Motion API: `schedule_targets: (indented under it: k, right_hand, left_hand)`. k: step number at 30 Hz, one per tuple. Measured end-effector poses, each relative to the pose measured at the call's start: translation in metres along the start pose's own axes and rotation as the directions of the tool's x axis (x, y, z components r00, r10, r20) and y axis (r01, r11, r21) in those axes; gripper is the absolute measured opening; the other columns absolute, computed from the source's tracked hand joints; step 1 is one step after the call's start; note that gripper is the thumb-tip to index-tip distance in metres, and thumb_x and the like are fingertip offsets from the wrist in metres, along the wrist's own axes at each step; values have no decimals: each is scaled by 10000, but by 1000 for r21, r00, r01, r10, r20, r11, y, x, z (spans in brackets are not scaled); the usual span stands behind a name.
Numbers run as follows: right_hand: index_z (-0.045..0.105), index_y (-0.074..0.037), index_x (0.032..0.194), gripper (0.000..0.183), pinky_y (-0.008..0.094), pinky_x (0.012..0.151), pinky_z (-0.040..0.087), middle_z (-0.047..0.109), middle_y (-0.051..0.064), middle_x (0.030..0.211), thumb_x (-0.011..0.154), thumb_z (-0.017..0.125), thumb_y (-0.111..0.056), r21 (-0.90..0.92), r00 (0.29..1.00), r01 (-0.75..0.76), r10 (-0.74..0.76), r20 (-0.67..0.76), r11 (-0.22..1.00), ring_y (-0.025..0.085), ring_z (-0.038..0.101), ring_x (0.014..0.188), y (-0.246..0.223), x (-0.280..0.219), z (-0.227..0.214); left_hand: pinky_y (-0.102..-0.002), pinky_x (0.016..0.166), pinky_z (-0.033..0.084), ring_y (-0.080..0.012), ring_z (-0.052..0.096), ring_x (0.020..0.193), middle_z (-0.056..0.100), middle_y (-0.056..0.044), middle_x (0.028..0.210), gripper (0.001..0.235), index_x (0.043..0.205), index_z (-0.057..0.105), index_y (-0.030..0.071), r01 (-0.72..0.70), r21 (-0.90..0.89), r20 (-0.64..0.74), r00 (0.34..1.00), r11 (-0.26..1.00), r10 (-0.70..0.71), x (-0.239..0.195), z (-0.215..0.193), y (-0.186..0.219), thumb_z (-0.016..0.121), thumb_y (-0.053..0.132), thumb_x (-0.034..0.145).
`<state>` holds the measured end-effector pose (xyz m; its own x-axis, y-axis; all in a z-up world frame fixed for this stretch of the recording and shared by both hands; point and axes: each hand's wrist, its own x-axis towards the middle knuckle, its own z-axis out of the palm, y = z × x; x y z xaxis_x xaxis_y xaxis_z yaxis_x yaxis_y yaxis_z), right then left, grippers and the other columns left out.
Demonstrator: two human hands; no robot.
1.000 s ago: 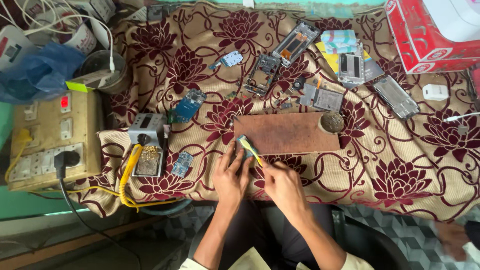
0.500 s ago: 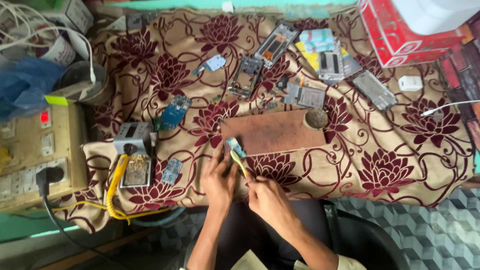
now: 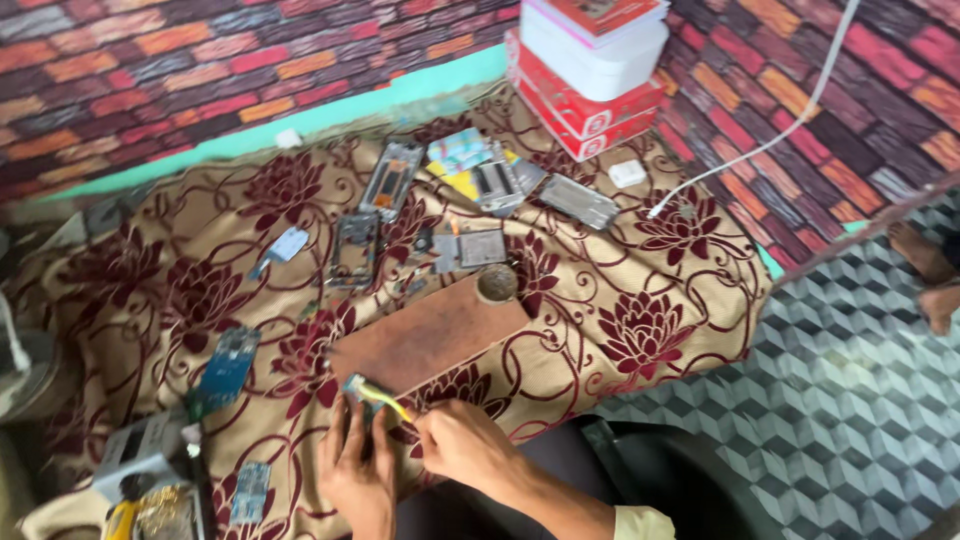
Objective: The person uses a toothbrush to scrub a small blue circuit board held in the left hand. The person repeatedly brushes the surface of the board over a wooden block on a cluttered table.
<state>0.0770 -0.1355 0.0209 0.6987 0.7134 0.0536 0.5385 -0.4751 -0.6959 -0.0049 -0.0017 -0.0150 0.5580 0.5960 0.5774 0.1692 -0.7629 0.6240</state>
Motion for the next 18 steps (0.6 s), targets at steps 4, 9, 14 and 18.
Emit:
schedule_targets:
  k: [4, 9, 14, 18]
  right_hand:
    - [761, 25, 825, 97, 416, 548, 513, 651, 217, 644, 833, 668, 0, 53, 998, 57, -58, 7, 997, 310, 659, 541, 9, 3, -4]
    - [755, -19, 1196, 270, 312, 480, 460, 708, 152, 704, 943, 670, -62, 385, 999, 39, -40, -6, 922, 102, 586, 531, 33, 5, -3]
    - [734, -24, 1236, 300, 264, 451, 427, 761, 56, 814, 953, 657, -90, 448, 993, -86, 39, 113, 890, 44, 562, 525, 43, 5, 5]
    - [717, 4, 1277, 315, 245, 506, 453, 736, 97, 747, 983, 672, -100, 460, 999, 20, -38, 30, 887, 37, 575, 581, 44, -1, -1]
  left_hand:
    - [-390, 850, 557, -316, 686, 963, 699, -155, 1315, 339, 1202, 749, 18, -95, 80, -15, 995, 992, 96, -1, 2, -6, 759, 153, 891]
    - [-359, 801, 565, -282, 678, 875, 729, -134, 1303, 264, 1188, 759, 38, -31, 149, -37, 999, 988, 37, -7, 12, -11, 735, 131, 942]
    - [-345, 761, 571, -279, 697, 884, 721, -152, 1290, 335, 1229, 733, -20, 16, 159, 8, 1000, 987, -18, -8, 11, -16, 733, 150, 940]
    - [-360, 826, 579, -289, 705, 939, 703, -168, 1314, 342, 1218, 730, -2, -37, 133, 28, 999, 990, 34, -3, 10, -16, 721, 151, 913]
